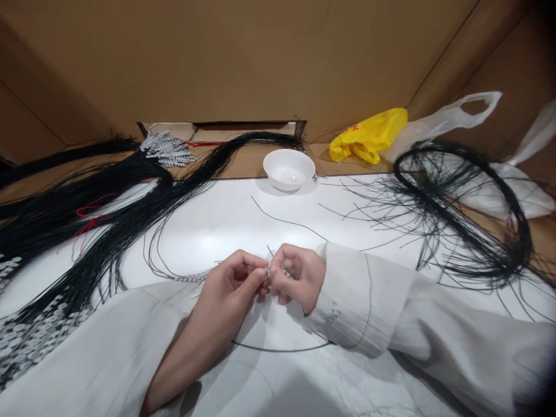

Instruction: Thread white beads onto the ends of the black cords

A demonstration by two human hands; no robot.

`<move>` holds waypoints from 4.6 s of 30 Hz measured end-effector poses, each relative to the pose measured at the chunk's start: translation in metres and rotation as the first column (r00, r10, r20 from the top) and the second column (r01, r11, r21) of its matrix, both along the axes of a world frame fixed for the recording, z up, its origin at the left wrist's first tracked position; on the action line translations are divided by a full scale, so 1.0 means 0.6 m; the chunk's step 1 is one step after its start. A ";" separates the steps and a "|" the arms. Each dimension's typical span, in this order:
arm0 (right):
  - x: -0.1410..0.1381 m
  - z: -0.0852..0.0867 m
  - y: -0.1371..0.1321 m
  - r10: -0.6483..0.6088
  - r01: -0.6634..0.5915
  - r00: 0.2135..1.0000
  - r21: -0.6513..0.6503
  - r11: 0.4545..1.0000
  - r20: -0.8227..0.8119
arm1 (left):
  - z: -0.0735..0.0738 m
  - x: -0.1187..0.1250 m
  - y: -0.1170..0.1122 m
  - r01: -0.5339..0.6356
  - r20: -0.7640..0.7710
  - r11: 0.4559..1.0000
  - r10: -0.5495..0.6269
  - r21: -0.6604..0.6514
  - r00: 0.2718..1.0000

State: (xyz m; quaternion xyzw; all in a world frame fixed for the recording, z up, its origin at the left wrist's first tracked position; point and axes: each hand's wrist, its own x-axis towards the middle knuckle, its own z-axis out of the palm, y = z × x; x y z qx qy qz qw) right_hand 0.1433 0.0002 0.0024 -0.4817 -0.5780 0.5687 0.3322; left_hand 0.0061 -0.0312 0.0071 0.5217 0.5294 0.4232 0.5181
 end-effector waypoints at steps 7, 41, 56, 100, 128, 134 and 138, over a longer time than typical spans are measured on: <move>-0.002 0.000 0.000 -0.015 0.014 1.000 0.009 1.000 0.010 | 0.004 0.001 0.000 0.021 -0.023 0.999 -0.021 0.031 1.000; 0.002 0.001 -0.004 0.049 -0.058 0.994 0.093 0.994 0.095 | 0.013 -0.003 0.000 0.016 -0.131 0.999 -0.011 0.031 0.991; 0.005 -0.013 0.012 0.192 -0.196 0.975 -0.023 0.980 -0.111 | 0.014 -0.008 0.002 0.083 -0.122 0.994 -0.074 0.071 0.990; 0.002 -0.002 0.015 0.202 -0.213 0.965 -0.048 0.976 -0.166 | 0.009 -0.003 -0.001 -0.076 -0.302 0.964 0.155 0.255 0.941; 0.000 -0.005 0.024 0.149 -0.173 0.965 -0.096 0.980 -0.216 | 0.005 0.000 0.009 0.070 0.304 0.997 -0.058 -0.028 0.951; -0.001 0.001 0.023 0.132 -0.168 0.966 -0.151 0.974 -0.220 | 0.013 0.009 0.007 0.028 0.141 0.999 -0.033 0.038 0.989; -0.003 0.010 0.019 0.142 -0.212 0.942 -0.208 0.955 -0.304 | 0.008 0.013 0.001 0.001 0.045 0.998 -0.004 0.069 0.999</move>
